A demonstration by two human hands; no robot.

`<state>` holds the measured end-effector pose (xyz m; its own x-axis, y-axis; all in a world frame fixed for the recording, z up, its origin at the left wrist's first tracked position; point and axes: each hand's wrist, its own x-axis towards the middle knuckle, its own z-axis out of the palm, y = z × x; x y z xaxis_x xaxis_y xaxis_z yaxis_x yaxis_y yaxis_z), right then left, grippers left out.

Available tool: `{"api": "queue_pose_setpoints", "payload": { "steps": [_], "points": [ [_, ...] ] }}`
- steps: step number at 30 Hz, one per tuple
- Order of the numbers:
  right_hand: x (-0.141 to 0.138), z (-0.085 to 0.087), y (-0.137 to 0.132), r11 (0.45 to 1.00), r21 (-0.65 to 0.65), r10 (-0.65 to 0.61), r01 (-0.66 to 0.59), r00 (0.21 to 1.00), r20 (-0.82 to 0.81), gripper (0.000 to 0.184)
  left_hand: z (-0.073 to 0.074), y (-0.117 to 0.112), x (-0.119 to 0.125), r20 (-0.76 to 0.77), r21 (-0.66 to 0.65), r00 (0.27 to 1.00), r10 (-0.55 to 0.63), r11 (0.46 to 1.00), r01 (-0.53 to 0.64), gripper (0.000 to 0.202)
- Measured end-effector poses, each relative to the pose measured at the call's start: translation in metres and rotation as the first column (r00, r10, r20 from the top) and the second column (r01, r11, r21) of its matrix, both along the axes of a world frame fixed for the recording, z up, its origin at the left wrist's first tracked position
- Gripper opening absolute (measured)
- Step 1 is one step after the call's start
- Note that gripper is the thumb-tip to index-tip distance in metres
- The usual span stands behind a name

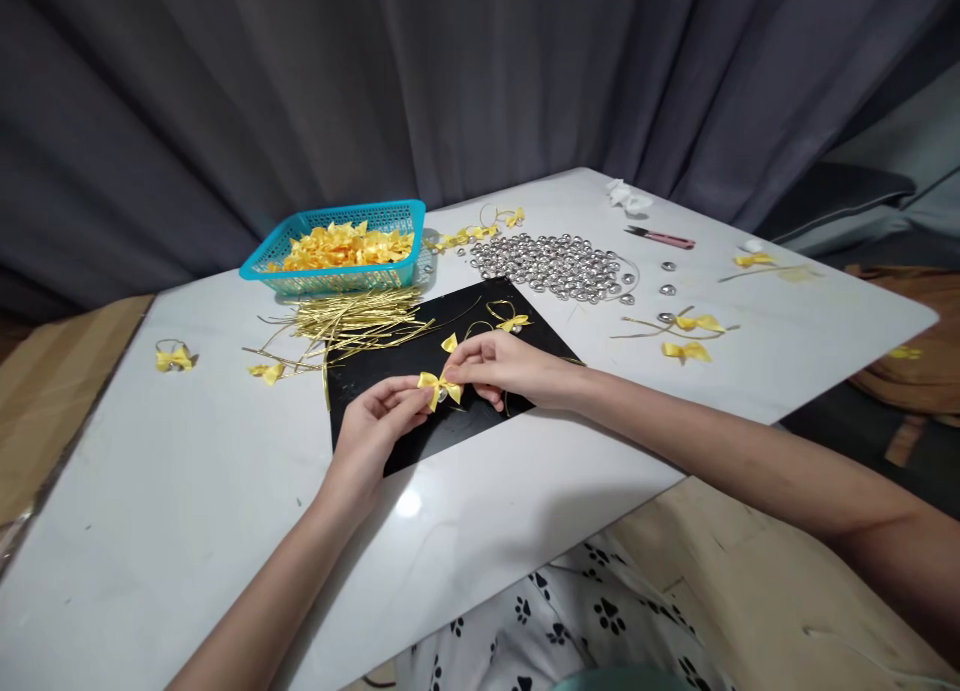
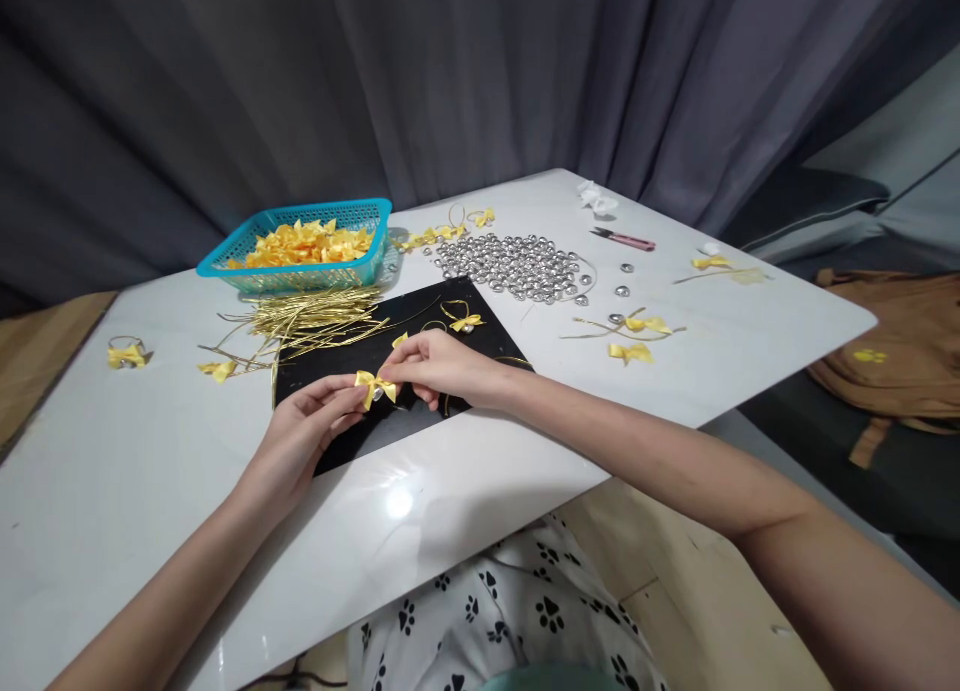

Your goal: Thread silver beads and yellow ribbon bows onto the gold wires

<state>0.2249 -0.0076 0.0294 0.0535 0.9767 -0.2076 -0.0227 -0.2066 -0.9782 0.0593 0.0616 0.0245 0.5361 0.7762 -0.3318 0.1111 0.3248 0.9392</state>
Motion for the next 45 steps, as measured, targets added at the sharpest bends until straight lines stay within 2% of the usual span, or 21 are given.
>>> {"api": "queue_pose_setpoints", "payload": {
  "steps": [7,15,22,27,33,37,40,42,45],
  "points": [
    [0.004,-0.001,0.001,0.999,0.009,-0.052,0.052,0.998,-0.022,0.010,0.004,0.007,-0.002,-0.015,0.066,0.998,0.061,0.996,-0.060,0.045],
    [0.004,-0.002,0.001,1.000,0.024,-0.001,0.003,0.998,-0.062,0.012,0.008,0.002,0.002,-0.059,0.135,0.998,-0.024,0.990,0.032,0.051],
    [0.006,-0.003,0.002,0.999,0.006,0.036,-0.035,0.996,-0.080,0.012,0.007,0.005,0.001,-0.031,0.277,0.998,-0.060,0.959,0.067,0.040],
    [0.006,-0.003,0.000,0.994,-0.041,0.091,-0.098,0.985,-0.144,0.024,0.008,0.003,0.002,-0.077,0.203,0.991,-0.113,0.971,0.126,0.038],
    [0.004,-0.005,0.001,0.996,-0.028,0.084,-0.089,0.986,-0.141,0.042,0.005,0.006,0.000,-0.052,0.109,0.995,-0.084,0.990,0.090,0.031],
    [0.006,-0.007,0.003,0.995,-0.023,0.093,-0.093,0.995,0.024,0.036,0.004,0.008,-0.001,-0.061,0.093,0.995,-0.076,0.992,0.082,0.031],
    [0.012,-0.001,0.002,0.991,-0.003,0.132,-0.134,0.974,0.186,0.032,0.004,0.008,-0.001,-0.067,0.093,0.996,-0.063,0.993,0.069,0.029],
    [0.017,0.005,0.000,0.986,0.041,0.148,-0.159,0.969,0.198,0.031,0.005,0.007,0.000,-0.079,0.095,0.995,-0.062,0.993,0.069,0.028],
    [0.022,0.012,-0.002,0.982,0.121,0.133,-0.143,0.987,0.092,0.030,0.007,0.005,0.000,-0.101,0.101,0.992,-0.078,0.991,0.088,0.027]
  ]
}}
